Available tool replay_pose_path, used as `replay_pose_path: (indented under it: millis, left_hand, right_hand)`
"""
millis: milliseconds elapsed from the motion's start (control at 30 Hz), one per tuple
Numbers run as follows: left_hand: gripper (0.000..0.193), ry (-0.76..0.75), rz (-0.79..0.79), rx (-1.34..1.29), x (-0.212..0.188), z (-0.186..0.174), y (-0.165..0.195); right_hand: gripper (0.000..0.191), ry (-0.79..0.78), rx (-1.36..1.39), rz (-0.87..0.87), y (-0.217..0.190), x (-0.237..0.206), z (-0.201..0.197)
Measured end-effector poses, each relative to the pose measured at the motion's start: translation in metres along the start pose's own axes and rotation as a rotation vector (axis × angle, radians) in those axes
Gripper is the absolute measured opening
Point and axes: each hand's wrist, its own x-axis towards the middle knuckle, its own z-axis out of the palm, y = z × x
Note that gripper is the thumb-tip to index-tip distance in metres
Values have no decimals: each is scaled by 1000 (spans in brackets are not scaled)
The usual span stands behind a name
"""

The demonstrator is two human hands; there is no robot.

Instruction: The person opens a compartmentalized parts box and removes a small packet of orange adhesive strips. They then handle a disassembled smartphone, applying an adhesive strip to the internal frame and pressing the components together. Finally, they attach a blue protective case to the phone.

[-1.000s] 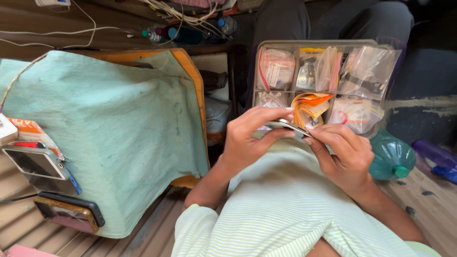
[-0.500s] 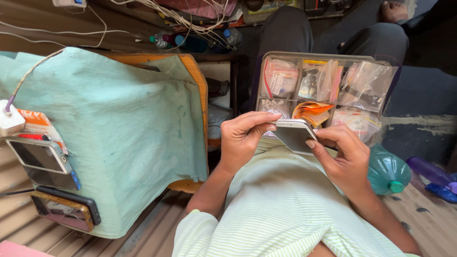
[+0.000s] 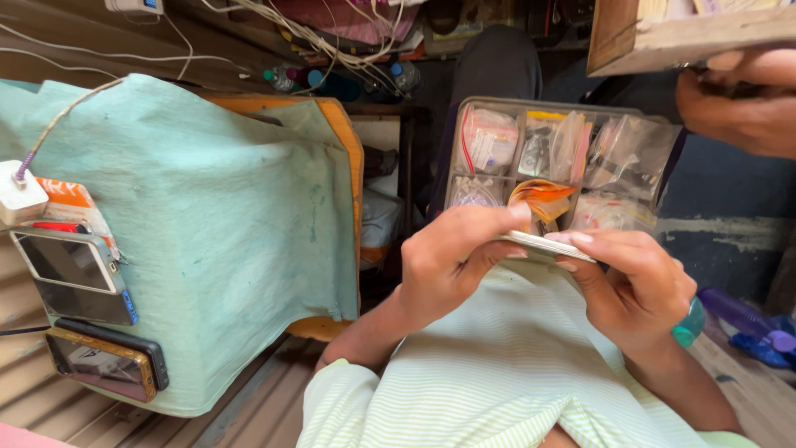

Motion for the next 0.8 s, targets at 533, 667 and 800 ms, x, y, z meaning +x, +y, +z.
replay_pose_path:
  millis: [533, 667, 800]
  left_hand:
    - [29, 19, 425, 592, -2, -6, -17]
    - [29, 31, 472, 636, 5, -3, -13]
    - [30, 32, 466, 632, 6, -1, -11]
  right_hand:
    - [33, -123, -28, -278, -27, 48, 6]
    - [21, -56, -22, -268, -31, 46, 12]
    - [22, -51, 27, -209, -24, 42, 8]
